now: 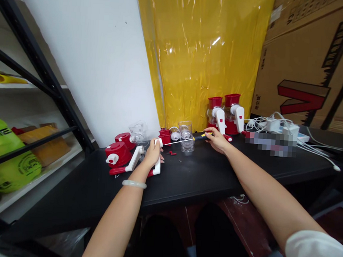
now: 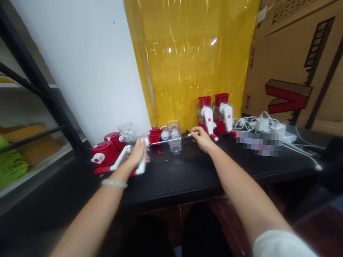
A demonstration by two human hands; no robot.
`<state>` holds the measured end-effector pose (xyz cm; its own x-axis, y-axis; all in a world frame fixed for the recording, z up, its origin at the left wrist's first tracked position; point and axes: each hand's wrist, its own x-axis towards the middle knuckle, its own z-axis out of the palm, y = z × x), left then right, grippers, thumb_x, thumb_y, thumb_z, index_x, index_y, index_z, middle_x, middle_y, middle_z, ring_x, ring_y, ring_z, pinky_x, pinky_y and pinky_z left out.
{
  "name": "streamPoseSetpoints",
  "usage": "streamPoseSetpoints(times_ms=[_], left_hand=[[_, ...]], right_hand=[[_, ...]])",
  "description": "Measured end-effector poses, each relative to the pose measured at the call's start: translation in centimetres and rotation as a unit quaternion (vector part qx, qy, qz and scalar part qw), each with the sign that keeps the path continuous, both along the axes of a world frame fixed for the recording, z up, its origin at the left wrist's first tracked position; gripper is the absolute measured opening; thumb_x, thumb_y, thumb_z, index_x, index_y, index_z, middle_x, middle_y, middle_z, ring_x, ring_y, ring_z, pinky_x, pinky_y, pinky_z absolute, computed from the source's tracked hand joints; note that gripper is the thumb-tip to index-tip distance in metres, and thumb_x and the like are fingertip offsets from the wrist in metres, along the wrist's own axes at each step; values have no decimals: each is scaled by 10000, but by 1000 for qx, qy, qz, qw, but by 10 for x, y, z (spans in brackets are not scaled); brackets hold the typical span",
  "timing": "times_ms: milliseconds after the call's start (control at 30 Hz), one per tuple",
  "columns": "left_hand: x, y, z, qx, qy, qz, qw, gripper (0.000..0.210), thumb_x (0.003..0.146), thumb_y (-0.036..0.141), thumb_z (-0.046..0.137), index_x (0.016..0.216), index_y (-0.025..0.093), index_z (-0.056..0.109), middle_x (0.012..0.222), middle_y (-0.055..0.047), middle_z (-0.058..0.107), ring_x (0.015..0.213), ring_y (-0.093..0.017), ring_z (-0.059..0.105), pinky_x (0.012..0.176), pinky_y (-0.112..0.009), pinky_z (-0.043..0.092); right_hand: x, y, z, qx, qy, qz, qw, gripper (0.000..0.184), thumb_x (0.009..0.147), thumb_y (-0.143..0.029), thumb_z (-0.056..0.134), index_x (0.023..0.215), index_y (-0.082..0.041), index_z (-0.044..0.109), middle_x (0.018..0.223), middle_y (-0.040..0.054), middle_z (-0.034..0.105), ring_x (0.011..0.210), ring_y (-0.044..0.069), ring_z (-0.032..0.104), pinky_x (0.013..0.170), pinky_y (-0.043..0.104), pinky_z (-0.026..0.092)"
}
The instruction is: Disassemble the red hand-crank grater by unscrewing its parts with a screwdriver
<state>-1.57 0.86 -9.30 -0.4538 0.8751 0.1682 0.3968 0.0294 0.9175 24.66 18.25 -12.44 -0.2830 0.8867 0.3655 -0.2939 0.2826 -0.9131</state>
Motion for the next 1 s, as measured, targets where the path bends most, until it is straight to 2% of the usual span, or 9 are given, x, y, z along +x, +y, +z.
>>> streamPoseSetpoints(times_ms=[133,233,367,500,600,667,733,867,1000], left_hand=[[-1,0,0,0,-4,0,1000,331,1003,447,322,1252,242,396,806,1,532,419,-108,541,394,-267,514],[-2,1,-1,-5,-6,3,1000,336,1002,452,326,1255,241,394,792,5,536,417,-107,540,405,-262,513],[-1,0,-1,-4,-3,10,1000,333,1003,452,326,1247,240,403,794,5,539,410,-100,528,408,-258,508],[1,0,0,-10,-3,-2,1000,324,1004,441,326,1248,241,399,793,8,535,411,-103,531,394,-256,499],[2,0,0,-7,-10,-9,1000,317,1005,429,325,1247,236,396,786,11,524,407,-106,530,377,-254,494],[3,0,1,1,-15,-8,1000,320,1006,415,326,1259,230,392,786,9,522,404,-107,527,365,-251,486],[4,-1,3,7,-19,-9,1000,326,1007,409,325,1268,225,392,781,8,522,403,-106,522,361,-248,483],[6,-5,5,8,-14,-19,1000,333,1008,434,329,1266,237,402,786,9,529,415,-100,524,386,-252,501],[7,-6,4,3,-5,-30,1000,332,1005,439,341,1269,248,407,796,9,531,416,-103,534,377,-247,488]], right_hand=[[5,-5,5,-33,36,54,997,431,594,-355,821,914,-256,551,872,-27,605,772,132,573,661,257,449],[9,-9,10,-47,51,83,994,449,563,-275,826,908,-260,539,906,-20,651,810,145,603,698,275,455],[10,-14,16,-53,44,99,993,440,573,-262,820,913,-258,540,920,-12,670,856,166,629,749,311,482],[5,-10,14,-51,24,38,998,317,720,-438,743,873,-250,539,846,-12,651,817,168,634,713,312,506],[3,-5,9,-22,-74,-27,997,342,840,-580,600,855,-246,529,694,-12,618,612,162,598,590,304,481],[5,-3,5,11,-160,-54,986,387,883,-626,520,848,-241,538,574,-19,577,477,153,529,516,295,425],[8,-4,4,40,-215,-76,973,417,900,-638,484,820,-234,552,500,-25,540,421,148,485,494,291,386],[12,-9,7,77,-245,-119,959,408,917,-593,476,757,-226,554,441,-29,505,437,158,512,524,286,390],[13,-9,10,68,-261,-135,953,449,922,-595,450,683,-224,531,417,-13,503,421,160,505,504,287,382]])
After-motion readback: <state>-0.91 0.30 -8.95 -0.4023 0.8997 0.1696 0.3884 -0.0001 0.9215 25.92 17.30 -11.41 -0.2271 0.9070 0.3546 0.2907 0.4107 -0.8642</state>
